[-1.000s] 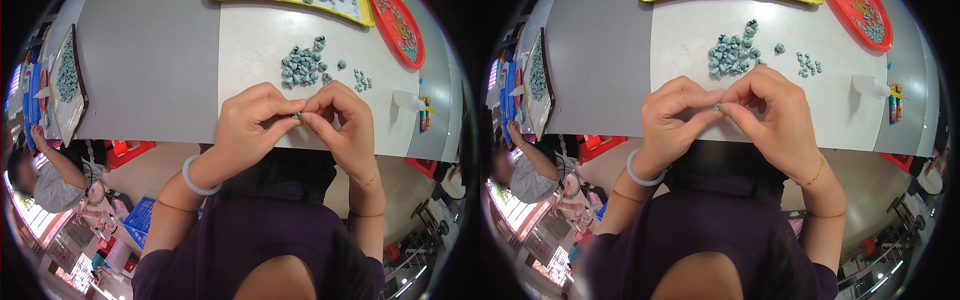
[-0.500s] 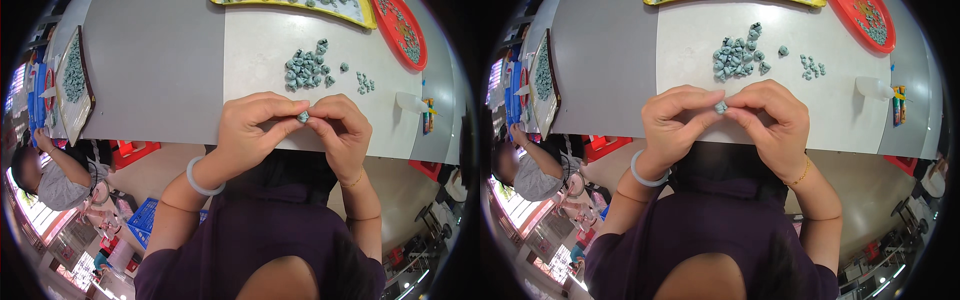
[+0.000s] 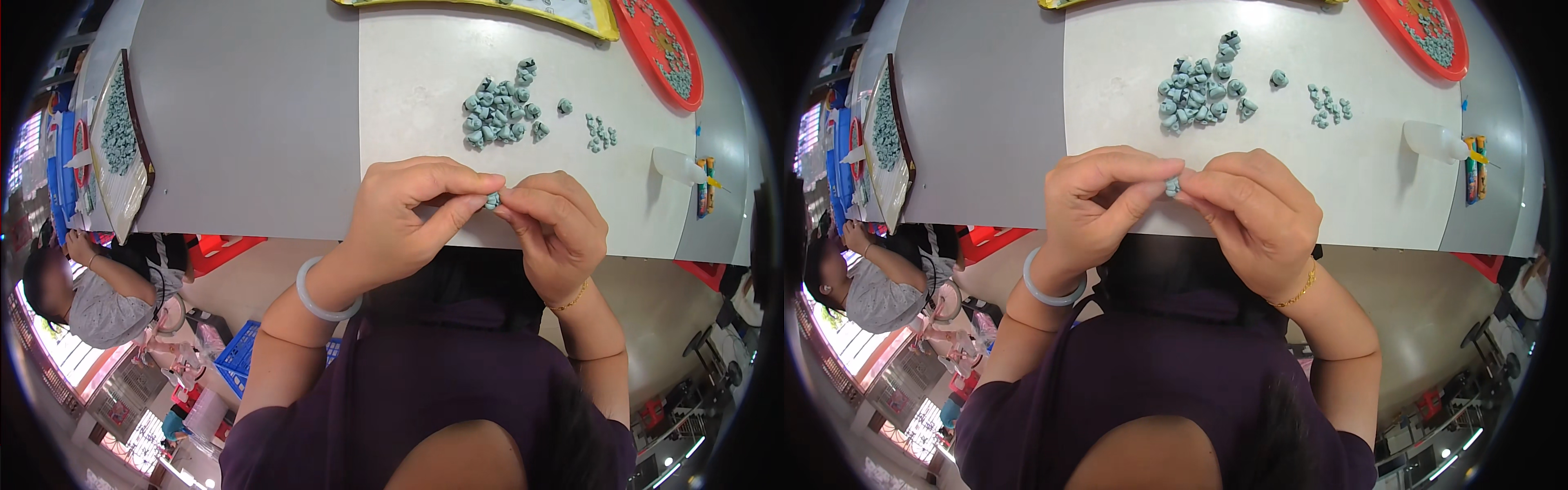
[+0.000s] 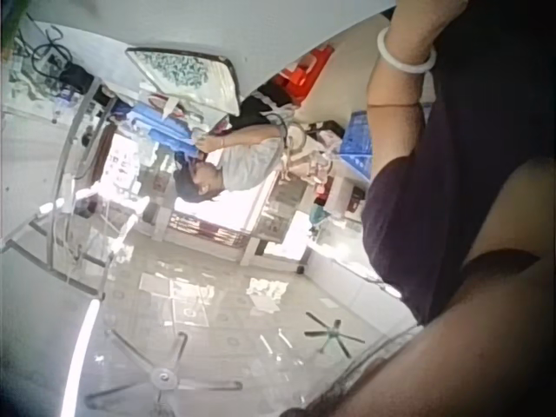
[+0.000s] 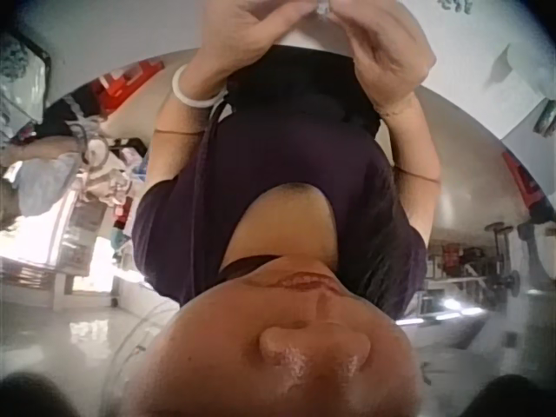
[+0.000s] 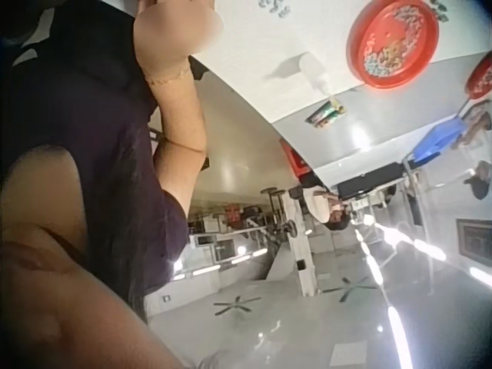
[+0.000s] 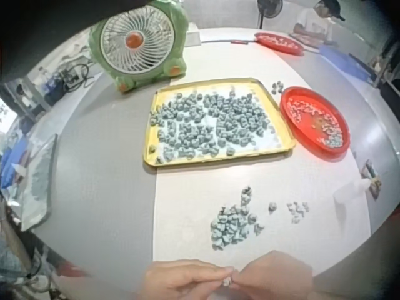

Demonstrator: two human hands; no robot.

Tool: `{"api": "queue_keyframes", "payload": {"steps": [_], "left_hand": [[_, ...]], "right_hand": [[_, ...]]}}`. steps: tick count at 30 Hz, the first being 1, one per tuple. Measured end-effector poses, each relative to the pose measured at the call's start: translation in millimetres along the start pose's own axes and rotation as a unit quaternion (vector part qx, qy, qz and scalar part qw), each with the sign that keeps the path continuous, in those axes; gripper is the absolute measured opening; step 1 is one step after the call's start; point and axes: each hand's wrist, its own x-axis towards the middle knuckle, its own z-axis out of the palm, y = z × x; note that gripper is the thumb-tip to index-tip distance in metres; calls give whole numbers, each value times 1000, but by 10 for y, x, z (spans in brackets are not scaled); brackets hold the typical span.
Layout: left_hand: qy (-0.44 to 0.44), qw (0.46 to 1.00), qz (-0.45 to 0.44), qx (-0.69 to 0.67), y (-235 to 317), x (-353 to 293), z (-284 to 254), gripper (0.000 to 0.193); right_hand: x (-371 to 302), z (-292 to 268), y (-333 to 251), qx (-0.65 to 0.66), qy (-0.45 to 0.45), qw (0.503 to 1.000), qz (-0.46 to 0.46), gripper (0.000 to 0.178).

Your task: The person moves a small fan off the desk, applies glue to miniature pieces using a squeeze bottle, and attaches small parts to the pieces by hand.

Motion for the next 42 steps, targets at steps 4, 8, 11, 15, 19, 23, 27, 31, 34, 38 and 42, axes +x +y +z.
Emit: {"api": "queue_keyframes", "payload": {"steps": [4,8,11,15,19,23,27,31,34,38,42], "left_hand": [[-12,1000,22,10,-35,-2,-21,16],[-8,1000,24,-1,-28,7,-9,16],[2,999,0,-41,-11,1,7,15],[-22,993,-45,-103,13,2,-2,12],[-54,979,-111,-159,30,-13,-28,11],[-81,976,-146,-143,165,45,-166,10],[45,998,29,39,180,670,-537,9],[95,971,8,220,243,1209,-617,12],[119,929,80,342,180,1304,-616,11],[-47,928,192,317,90,1128,-476,14],[-169,908,203,326,67,985,-306,22]], "right_hand": [[-15,13,19,-20,-3,999,-40,20],[-11,2,18,0,2,999,-32,21],[-11,-6,-13,32,14,999,27,21],[-9,-15,11,43,24,999,12,19],[-22,-13,39,95,41,994,41,22],[-40,-41,64,179,67,978,84,26],[-44,-48,44,195,71,974,89,24],[-29,-46,46,184,72,976,93,19],[-40,-79,32,177,56,978,94,15],[-23,-43,39,184,73,976,89,13],[-31,-64,33,184,64,976,93,13]]}}
